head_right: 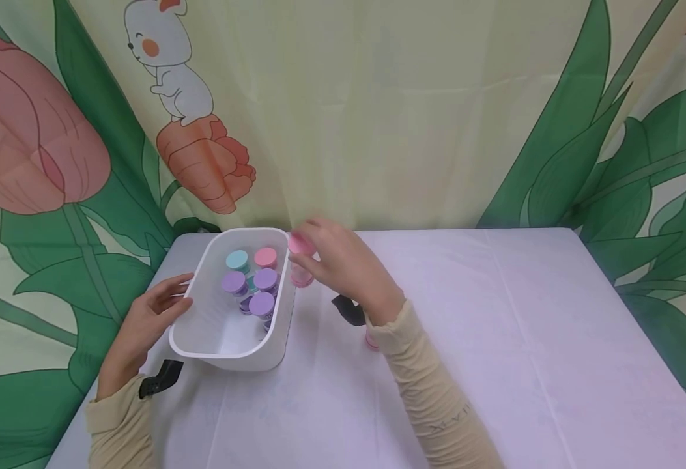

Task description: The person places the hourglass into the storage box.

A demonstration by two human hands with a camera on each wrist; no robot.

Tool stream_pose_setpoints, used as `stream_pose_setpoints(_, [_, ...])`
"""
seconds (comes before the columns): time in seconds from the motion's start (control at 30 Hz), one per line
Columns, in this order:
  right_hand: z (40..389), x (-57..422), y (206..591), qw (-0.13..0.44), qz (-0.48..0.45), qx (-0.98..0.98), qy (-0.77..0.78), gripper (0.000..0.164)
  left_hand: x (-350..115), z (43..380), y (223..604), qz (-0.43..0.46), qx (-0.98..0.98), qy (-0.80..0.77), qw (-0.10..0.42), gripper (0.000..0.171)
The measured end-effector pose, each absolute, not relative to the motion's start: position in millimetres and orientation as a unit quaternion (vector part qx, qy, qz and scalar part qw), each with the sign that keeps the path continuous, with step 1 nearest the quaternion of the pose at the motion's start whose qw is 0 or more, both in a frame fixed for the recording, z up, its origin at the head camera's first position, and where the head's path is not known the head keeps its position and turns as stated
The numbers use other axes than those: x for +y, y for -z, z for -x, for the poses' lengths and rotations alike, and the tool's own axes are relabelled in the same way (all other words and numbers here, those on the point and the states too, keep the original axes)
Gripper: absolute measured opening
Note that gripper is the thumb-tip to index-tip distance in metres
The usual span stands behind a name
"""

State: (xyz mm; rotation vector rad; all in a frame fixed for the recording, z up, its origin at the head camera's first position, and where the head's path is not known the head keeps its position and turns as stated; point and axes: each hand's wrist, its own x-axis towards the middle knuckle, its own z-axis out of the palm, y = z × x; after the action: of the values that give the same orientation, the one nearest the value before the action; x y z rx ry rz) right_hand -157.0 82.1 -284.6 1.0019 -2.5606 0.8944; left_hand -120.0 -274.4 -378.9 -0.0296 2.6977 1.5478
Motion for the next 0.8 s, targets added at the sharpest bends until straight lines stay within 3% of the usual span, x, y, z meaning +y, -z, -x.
stream_pose_setpoints(0.4, [156.7, 67.5, 264.9, 0.139, -0.359, -0.866, -0.320, 0.022, -275.7, 119.9, 378.7, 0.011, 0.867, -0.497, 0.019, 0.062])
stream_pose_setpoints(0.8, [171.7, 47.1, 269.1, 0.135, -0.384, -0.853, -0.326, 0.023, -275.9, 121.0, 378.3, 0.012, 0.869, -0.494, 0.023, 0.062])
